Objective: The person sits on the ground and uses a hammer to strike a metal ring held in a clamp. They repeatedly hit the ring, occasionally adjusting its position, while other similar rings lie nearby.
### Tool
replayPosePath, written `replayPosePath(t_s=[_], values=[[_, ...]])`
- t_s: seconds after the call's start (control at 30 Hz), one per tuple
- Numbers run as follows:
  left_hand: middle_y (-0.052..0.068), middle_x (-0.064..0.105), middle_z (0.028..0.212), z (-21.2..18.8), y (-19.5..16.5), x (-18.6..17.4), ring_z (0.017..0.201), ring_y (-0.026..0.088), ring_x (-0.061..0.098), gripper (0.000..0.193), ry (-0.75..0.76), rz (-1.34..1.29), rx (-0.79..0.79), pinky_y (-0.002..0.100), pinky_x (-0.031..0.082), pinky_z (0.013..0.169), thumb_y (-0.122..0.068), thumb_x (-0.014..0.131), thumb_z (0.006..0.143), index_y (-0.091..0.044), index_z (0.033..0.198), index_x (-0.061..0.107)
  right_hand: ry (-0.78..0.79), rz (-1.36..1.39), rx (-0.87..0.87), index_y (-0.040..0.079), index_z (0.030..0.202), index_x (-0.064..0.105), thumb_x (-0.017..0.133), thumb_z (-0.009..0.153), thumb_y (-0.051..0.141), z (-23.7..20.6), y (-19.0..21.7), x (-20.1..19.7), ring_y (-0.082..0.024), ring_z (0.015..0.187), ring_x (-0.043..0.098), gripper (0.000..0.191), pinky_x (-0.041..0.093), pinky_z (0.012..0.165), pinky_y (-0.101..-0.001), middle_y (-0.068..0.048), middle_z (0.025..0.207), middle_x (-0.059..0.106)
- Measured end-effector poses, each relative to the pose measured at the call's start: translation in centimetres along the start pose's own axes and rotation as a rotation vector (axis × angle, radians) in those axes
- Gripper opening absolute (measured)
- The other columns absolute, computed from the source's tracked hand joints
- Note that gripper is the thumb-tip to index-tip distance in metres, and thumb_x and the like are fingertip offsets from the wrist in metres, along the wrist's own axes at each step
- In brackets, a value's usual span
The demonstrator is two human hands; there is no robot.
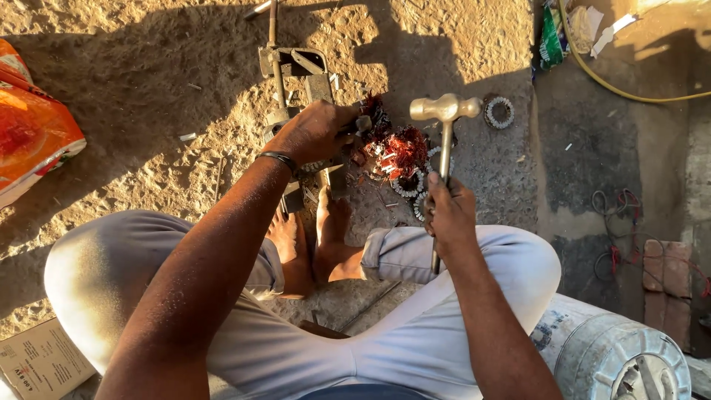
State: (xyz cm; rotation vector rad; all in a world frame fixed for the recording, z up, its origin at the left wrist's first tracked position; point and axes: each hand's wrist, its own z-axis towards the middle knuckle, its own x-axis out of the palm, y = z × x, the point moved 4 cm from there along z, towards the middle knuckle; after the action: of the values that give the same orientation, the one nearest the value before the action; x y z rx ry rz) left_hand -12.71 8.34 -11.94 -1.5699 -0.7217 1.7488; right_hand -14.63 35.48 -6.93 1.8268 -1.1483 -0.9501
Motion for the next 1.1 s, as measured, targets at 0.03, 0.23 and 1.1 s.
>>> replayPosePath(t_s=[0.03,0.23,1.1], values=[[0.009,0.074,0.085,0.0,-0.2,-0.2,0.073,0.019,0.073,0.019,-0.005,-0.098,-0.028,0.038,0.064,0.068,-0.019,0.066,0.095,-0.008,0.111,0.067,-0.006,0.006,0.015,0.014,0.079,0.051,0.066,0.099,0.033,0.0,0.0,-0.1,-0.005,0.038,0.033,0.032,0.025,0.032,-0.0254,0.007,0.053,0.039],[0.008,0.07,0.081,2.8,-1.7,-2.2,0.068,0.018,0.069,0.018,-0.098,-0.212,-0.143,0.034,0.064,0.064,-0.02,0.066,0.1,-0.003,0.107,0.066,-0.005,0.015,-0.08,0.012,0.08,0.05,0.068,0.099,0.036,-0.1,1.5,0.0,-0.005,0.042,0.04,0.035,0.029,0.033,-0.0253,0.007,0.058,0.043],[0.014,0.066,0.122,-0.5,6.5,1.7,0.118,0.026,0.058,0.025,0.251,0.679,-0.452,0.042,0.049,0.103,-0.01,0.06,0.097,-0.014,0.122,0.063,0.012,0.064,0.106,0.009,0.088,0.054,0.067,0.099,0.027,0.6,0.5,-0.9,-0.005,0.039,0.038,0.025,0.03,0.033,-0.0253,0.005,0.057,0.044]])
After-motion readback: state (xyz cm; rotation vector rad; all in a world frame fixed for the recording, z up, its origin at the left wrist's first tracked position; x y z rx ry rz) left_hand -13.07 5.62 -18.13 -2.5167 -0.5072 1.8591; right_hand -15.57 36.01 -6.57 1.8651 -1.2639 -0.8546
